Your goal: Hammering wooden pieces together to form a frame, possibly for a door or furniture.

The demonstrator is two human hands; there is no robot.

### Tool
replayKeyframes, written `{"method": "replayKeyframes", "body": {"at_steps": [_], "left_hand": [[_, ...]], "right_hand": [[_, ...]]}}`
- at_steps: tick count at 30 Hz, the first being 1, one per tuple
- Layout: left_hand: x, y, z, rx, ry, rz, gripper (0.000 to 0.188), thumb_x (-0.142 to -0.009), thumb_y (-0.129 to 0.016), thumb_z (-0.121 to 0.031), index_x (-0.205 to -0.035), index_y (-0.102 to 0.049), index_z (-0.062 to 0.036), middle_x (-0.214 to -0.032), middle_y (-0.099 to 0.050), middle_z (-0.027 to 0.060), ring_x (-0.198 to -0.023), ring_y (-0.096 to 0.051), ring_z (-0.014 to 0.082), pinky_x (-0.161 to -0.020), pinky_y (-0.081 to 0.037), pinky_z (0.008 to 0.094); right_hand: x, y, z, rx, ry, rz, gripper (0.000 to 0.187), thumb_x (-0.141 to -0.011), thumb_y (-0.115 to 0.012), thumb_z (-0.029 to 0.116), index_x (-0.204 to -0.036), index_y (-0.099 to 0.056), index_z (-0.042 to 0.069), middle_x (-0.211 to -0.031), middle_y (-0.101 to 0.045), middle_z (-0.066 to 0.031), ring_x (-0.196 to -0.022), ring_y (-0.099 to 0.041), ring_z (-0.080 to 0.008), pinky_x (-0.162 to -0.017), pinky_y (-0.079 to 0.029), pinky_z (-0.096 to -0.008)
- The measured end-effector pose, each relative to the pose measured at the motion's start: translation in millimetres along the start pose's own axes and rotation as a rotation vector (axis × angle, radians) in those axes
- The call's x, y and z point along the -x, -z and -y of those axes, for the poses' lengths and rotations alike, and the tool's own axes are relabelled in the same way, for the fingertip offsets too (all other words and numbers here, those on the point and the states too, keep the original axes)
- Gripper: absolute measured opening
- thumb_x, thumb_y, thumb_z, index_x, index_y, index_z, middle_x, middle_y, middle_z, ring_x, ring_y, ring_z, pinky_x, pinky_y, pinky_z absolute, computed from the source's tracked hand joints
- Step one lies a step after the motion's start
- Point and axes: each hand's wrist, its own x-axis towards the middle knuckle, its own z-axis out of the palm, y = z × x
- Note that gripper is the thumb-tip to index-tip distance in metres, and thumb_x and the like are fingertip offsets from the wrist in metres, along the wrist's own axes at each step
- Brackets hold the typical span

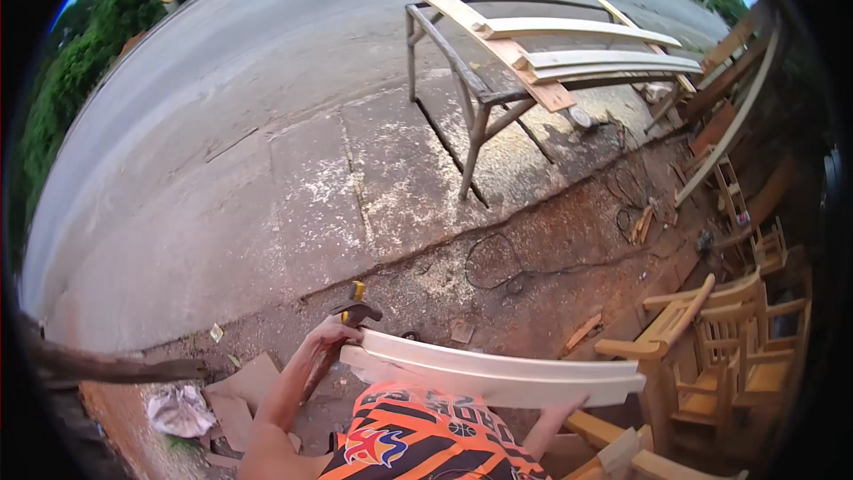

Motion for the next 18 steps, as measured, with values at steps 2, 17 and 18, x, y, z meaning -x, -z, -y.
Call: {"method": "replayKeyframes", "body": {"at_steps": [2, 17, 18], "left_hand": [[2, 53, 7, 0.004, -0.028, -0.112, 0.045, -0.072, -0.073, 0.011, -0.115, -0.068, -0.0015, -0.099, -0.073, 0.0095, -0.088, -0.072, 0.0219, -0.084, -0.059, 0.0371], [-125, 175, -227, 0.425, -0.179, -0.364, 0.043, -0.081, -0.071, -0.003, -0.123, -0.064, 0.0015, -0.116, -0.07, 0.0103, -0.104, -0.067, 0.0225, -0.091, -0.054, 0.0368], [-129, 177, -256, 0.471, -0.198, -0.356, 0.045, -0.081, -0.071, -0.003, -0.125, -0.063, 0.0007, -0.117, -0.069, 0.0101, -0.103, -0.067, 0.0223, -0.089, -0.055, 0.0363]], "right_hand": [[-3, -98, -24, 0.076, 0.088, 0.176, 0.078, -0.101, -0.034, 0.064, -0.156, -0.033, 0.009, -0.155, -0.039, -0.0112, -0.139, -0.039, -0.0333, -0.119, -0.029, -0.0456], [-150, -705, -120, 0.089, -0.114, 0.484, 0.061, -0.098, -0.062, 0.031, -0.148, -0.041, 0.003, -0.146, -0.05, -0.0132, -0.132, -0.051, -0.0276, -0.111, -0.043, -0.0424], [-134, -728, -127, 0.036, -0.188, 0.571, 0.062, -0.096, -0.066, 0.024, -0.148, -0.041, 0.004, -0.146, -0.049, -0.0121, -0.131, -0.051, -0.0268, -0.111, -0.043, -0.0418]]}}
